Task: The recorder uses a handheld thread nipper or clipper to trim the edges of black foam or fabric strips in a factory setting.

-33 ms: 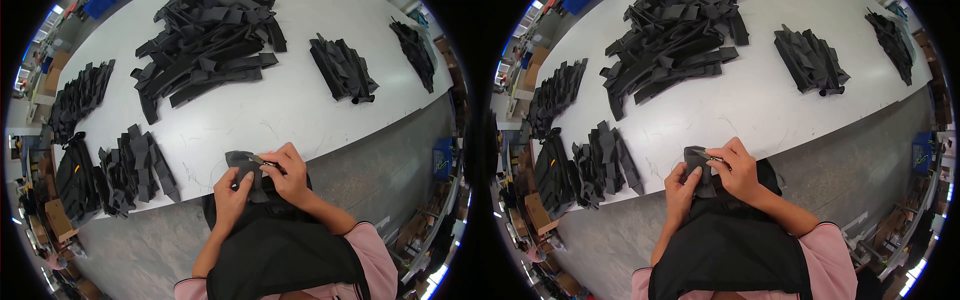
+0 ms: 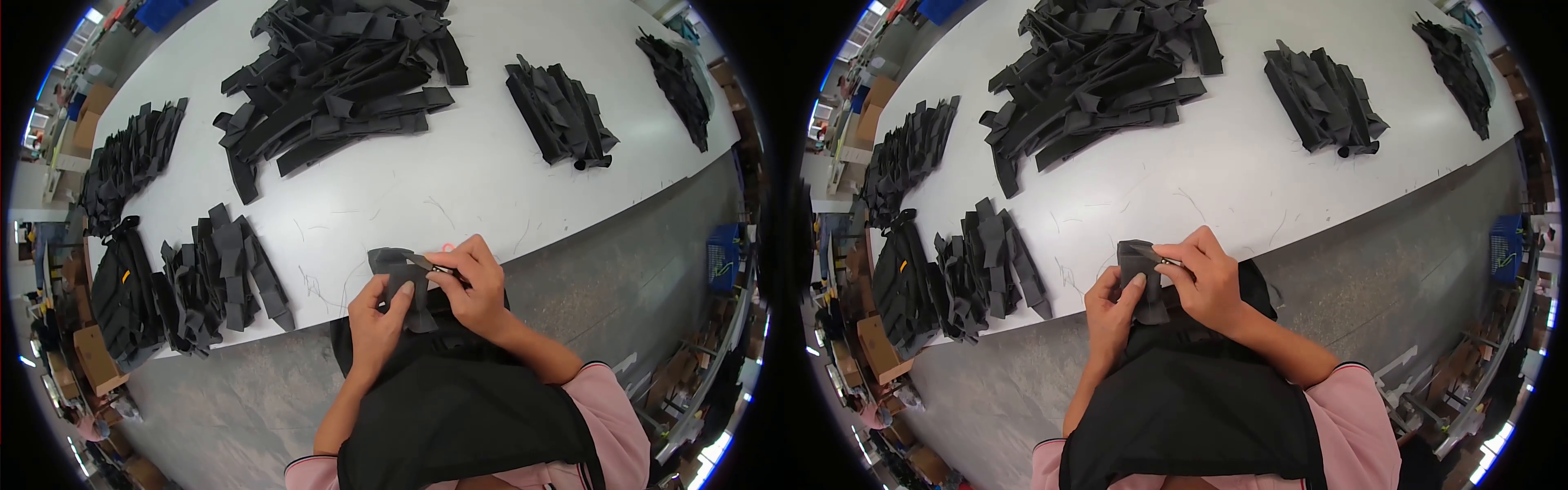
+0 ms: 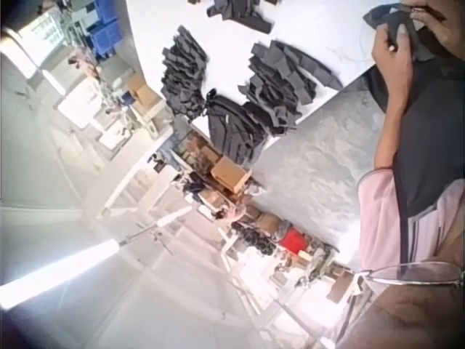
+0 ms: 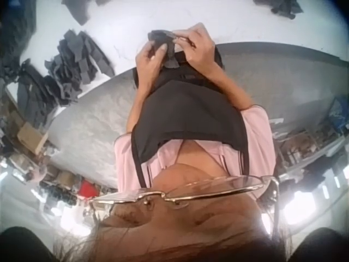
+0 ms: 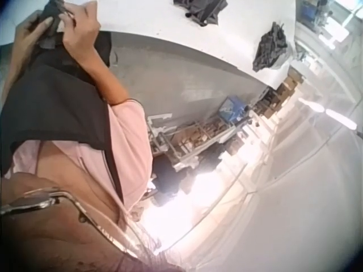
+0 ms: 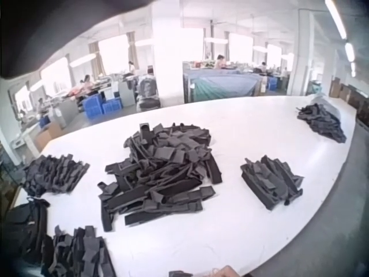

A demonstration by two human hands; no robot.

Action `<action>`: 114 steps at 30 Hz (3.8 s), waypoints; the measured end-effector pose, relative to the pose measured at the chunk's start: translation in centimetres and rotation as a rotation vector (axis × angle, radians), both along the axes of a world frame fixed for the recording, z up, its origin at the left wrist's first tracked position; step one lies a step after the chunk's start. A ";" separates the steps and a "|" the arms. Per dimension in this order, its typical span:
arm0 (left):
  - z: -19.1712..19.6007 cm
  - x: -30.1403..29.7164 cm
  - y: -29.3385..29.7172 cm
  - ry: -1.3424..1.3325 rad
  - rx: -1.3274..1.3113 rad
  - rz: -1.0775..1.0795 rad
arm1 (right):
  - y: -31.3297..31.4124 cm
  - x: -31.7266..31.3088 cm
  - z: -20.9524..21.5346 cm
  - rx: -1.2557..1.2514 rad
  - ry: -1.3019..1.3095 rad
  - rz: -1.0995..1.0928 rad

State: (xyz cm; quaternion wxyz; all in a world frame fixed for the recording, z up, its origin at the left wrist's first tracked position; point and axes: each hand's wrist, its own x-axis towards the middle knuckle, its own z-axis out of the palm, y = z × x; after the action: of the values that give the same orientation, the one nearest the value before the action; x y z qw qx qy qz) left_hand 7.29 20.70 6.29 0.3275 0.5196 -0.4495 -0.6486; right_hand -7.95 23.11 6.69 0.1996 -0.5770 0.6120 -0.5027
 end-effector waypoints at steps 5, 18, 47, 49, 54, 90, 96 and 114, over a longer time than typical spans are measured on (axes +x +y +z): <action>0.5 -0.3 -0.3 0.043 0.032 0.034 | 0.3 -0.3 0.2 -0.031 0.070 0.070; 0.2 0.2 -0.8 0.228 0.218 0.123 | 0.5 -1.4 -1.2 0.252 -0.484 -0.038; -1.2 1.0 -0.1 0.301 0.138 0.001 | -3.2 0.4 -0.7 0.687 -1.148 0.191; -2.0 1.1 -0.8 0.251 0.246 -0.017 | -3.6 0.5 -2.3 0.730 -1.145 0.224; -1.8 1.2 -1.3 0.204 0.334 0.089 | 0.1 0.4 -2.1 0.475 -0.703 0.054; -0.2 0.5 -1.7 0.233 0.147 0.324 | 0.8 -0.8 0.6 0.043 0.349 0.230; -0.2 0.6 -1.6 0.176 0.113 0.289 | 1.0 -0.8 0.6 0.042 0.342 0.231; 0.6 0.1 -1.6 0.094 0.073 0.259 | 1.8 -0.9 1.0 0.095 0.211 0.205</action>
State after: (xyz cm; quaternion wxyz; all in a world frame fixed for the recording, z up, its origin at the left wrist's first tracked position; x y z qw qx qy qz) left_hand 7.42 19.08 6.93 0.4100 0.5541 -0.3389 -0.6403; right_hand -8.85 24.91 7.65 0.2115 -0.6761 0.5905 -0.3867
